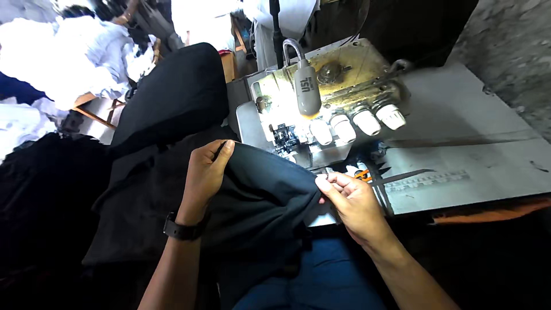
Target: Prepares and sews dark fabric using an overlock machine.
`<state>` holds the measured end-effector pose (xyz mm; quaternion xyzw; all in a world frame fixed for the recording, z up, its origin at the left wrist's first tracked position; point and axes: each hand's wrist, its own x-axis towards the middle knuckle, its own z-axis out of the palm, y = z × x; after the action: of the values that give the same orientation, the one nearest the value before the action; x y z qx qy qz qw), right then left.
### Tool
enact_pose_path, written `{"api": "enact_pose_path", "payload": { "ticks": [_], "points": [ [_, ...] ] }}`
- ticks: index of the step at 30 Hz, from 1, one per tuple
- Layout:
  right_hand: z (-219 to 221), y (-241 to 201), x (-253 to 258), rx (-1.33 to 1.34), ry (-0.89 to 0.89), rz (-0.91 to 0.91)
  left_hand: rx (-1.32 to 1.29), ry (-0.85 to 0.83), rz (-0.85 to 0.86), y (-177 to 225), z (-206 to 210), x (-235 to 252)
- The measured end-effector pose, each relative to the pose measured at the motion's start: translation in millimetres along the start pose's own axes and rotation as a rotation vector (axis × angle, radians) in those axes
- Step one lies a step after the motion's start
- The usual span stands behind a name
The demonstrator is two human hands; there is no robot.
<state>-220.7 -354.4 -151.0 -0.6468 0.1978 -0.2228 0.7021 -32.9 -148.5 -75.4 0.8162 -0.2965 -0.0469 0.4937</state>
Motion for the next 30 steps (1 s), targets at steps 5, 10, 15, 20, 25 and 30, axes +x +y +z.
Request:
{"api": "enact_pose_path", "payload": {
  "ticks": [5, 10, 15, 20, 25, 30],
  "points": [
    [0.2, -0.2, -1.6, -0.004, 0.007, -0.005, 0.0, -0.006, 0.01, -0.1, -1.3, -1.1],
    [-1.2, -0.6, -3.4, 0.002, 0.018, 0.015, -0.002, 0.03, 0.0, 0.0, -3.5, -3.6],
    [-17.2, -0.1, -3.4, 0.149, -0.354, -0.126, -0.082, 0.009, 0.03, 1.1, -6.2, -6.9],
    [8.7, -38.3, 6.4, -0.168, -0.409, -0.309, 0.017, -0.175, 0.258, 23.1, 4.4, -15.5],
    [21.2, -61.0, -22.8, -0.137, -0.465, -0.415, 0.253, -0.032, 0.418, 56.3, 11.7, -34.2],
    [11.3, -44.9, -17.1, -0.07, -0.54, -0.35, 0.217, -0.098, 0.483, 50.9, 33.3, -25.6]
  ]
}}
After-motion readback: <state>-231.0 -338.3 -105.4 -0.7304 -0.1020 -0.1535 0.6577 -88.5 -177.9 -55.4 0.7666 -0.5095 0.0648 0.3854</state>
